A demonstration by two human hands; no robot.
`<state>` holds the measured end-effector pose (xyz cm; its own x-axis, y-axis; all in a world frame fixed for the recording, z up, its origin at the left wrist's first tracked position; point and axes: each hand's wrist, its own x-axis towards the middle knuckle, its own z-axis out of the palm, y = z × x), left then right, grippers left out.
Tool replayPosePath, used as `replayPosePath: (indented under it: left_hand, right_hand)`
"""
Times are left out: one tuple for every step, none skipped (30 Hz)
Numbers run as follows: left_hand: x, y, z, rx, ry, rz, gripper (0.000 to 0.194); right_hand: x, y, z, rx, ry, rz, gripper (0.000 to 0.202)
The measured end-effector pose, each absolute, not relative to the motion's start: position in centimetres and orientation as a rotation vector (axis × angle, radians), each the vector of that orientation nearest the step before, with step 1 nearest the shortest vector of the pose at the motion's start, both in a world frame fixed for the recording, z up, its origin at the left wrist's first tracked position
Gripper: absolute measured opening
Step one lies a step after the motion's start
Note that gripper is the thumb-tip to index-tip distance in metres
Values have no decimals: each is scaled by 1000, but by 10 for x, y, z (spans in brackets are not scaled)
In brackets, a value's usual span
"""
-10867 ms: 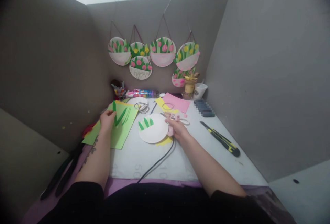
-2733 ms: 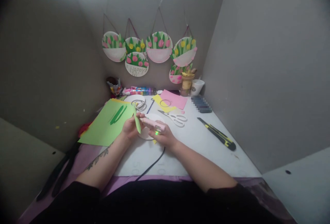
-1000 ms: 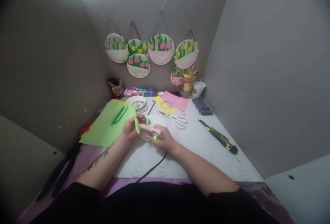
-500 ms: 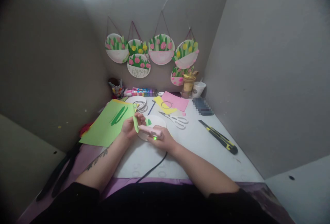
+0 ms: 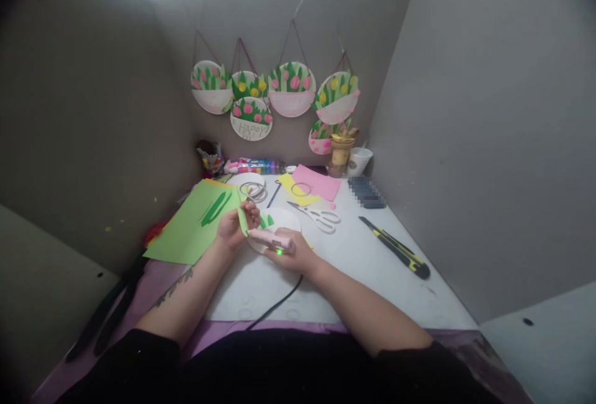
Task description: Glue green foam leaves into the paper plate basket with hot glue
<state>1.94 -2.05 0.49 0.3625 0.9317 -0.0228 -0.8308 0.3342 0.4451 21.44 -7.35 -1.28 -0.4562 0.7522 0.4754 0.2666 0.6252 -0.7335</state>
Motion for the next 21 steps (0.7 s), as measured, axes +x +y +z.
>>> replayPosePath:
  left_hand:
    - [19, -20, 5, 387, 293, 1172, 15]
    - [19, -20, 5, 384, 287, 1173, 15]
    - [18, -19, 5, 382, 282, 1174, 15]
    - [18, -19, 5, 381, 277, 1175, 15]
    - [17, -18, 4, 380, 273, 1176, 14]
    - [17, -18, 4, 379, 270, 1180, 14]
    - [16, -17, 3, 378, 269, 1187, 14]
    - [16, -16, 3, 379, 273, 1195, 14]
    - [15, -16, 3, 381, 279, 1202, 14]
    - [15, -15, 3, 384, 287, 1210, 14]
    - [15, -15, 3, 386, 296, 1215, 14]
    - [14, -15, 3, 389, 304, 1217, 14]
    - [14, -14, 3, 389, 310, 1218, 14]
    - [14, -14, 3, 388, 313, 1218, 14]
    - [14, -14, 3, 384, 314, 1221, 14]
    - [14, -14, 3, 380, 314, 1223, 15]
    - [14, -14, 3, 375, 313, 1227, 15]
    - [14, -14, 3, 369, 313, 1231, 15]
    - [14, -14, 3, 363, 312, 1235, 15]
    - [14, -14, 3, 357, 311, 1239, 15]
    - [14, -13, 2, 351, 310, 1242, 15]
  right_hand:
    - [214, -74, -12, -800, -2019, 737, 18]
    - [214, -74, -12, -799, -2022, 740, 18]
    - [214, -74, -12, -796, -2023, 744, 18]
    - [214, -74, -12, -793, -2022, 749, 17]
    - [214, -74, -12, -791, -2021, 753, 17]
    - [214, -74, -11, -792, -2020, 758, 16]
    - [214, -74, -11, -794, -2018, 761, 16]
    - [214, -74, -11, -798, -2018, 764, 15]
    - [214, -75, -10, -800, -2020, 766, 15]
    - [214, -75, -10, -801, -2022, 769, 15]
    - [214, -75, -9, -802, -2021, 774, 15]
    - [214, -76, -9, -803, -2017, 781, 15]
    - [214, -76, -8, -802, -2014, 791, 15]
    - [214, -76, -8, -799, -2014, 801, 14]
    - [214, -76, -8, -797, -2015, 809, 14]
    - [214, -76, -8, -793, -2020, 816, 14]
    - [214, -76, -8, -789, -2026, 819, 13]
    - [214, -76, -8, -787, -2029, 821, 13]
    - [214, -76, -8, -788, -2029, 822, 12]
    - [214, -76, -8, -792, -2026, 825, 13]
    - [214, -76, -8, -796, -2022, 829, 13]
